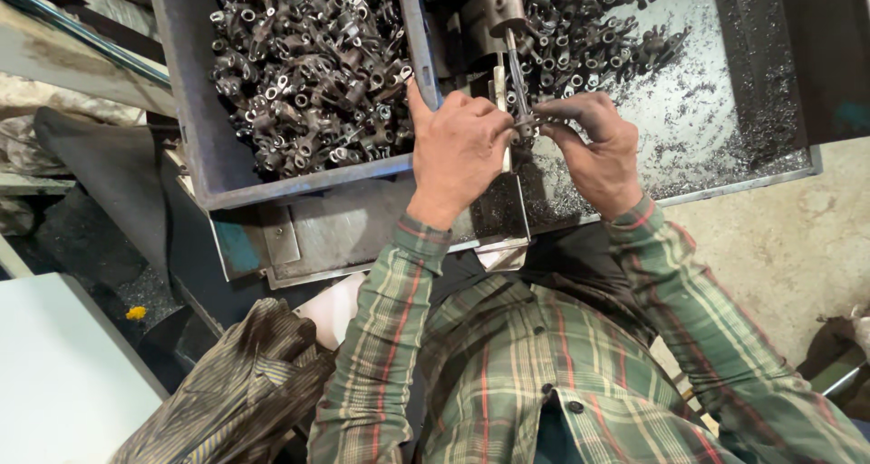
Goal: The person repeatedly picks small metal parts from a bin and inserts them into a vertical fixture on a machine. They align each part by hand and place it into the fixture, then retrieve another part from the bin and repeat the process.
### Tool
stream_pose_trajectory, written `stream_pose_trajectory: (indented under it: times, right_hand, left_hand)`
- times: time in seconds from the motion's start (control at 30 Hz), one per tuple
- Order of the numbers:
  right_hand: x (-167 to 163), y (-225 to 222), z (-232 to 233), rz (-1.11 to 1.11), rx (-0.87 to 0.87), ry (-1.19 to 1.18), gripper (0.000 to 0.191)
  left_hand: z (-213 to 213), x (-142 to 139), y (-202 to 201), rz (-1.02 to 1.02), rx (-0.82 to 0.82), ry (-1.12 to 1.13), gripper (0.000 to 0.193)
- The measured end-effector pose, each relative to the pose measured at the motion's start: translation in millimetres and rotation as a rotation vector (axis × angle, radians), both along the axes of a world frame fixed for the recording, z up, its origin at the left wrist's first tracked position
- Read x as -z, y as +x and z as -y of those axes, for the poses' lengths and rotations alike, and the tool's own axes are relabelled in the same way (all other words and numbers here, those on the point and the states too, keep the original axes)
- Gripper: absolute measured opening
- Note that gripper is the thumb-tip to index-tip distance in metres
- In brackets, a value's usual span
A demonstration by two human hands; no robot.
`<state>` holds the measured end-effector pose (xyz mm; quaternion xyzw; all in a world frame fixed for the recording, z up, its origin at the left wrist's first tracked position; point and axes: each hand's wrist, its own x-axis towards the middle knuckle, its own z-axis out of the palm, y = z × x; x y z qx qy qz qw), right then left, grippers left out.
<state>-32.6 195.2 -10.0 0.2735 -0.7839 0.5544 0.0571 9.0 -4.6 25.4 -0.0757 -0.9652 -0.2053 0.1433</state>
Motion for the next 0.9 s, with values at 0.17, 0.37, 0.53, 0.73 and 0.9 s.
stream_pose_trajectory:
  times: [0.17,0.37,0.53,0.73,0.9]
  right_hand:
    - [-6.8,1.9,3.6,0.034,0.058,0.070,0.025]
    - [-16.1,-1.6,7.7,-0.053,0.089,0.172,0.024]
    - [-21.0,-7.6,4.9,-0.069,0.014,0.201,0.036]
    - [4.2,-11.0,-1.1,0.491,-0.047,-0.157,0.038]
    - [22.1,-6.9,-3.8,0.769,-0.133,-0.372,0.023]
  left_hand:
    - [-8.7,1.5,0.4,-0.009,-0.063,-0.076,0.009]
    - [-13.2,1.4,1.3,0.003,-0.082,-0.089,0.011]
    - [-9.6,1.9,1.0,0.004,-0.069,-0.051,0.018]
    - [-0.2,1.0,5.3,-0.071,0.011,0.158,0.029]
    - [-2.9,1.5,4.1,-0.046,-0.007,0.078,0.021]
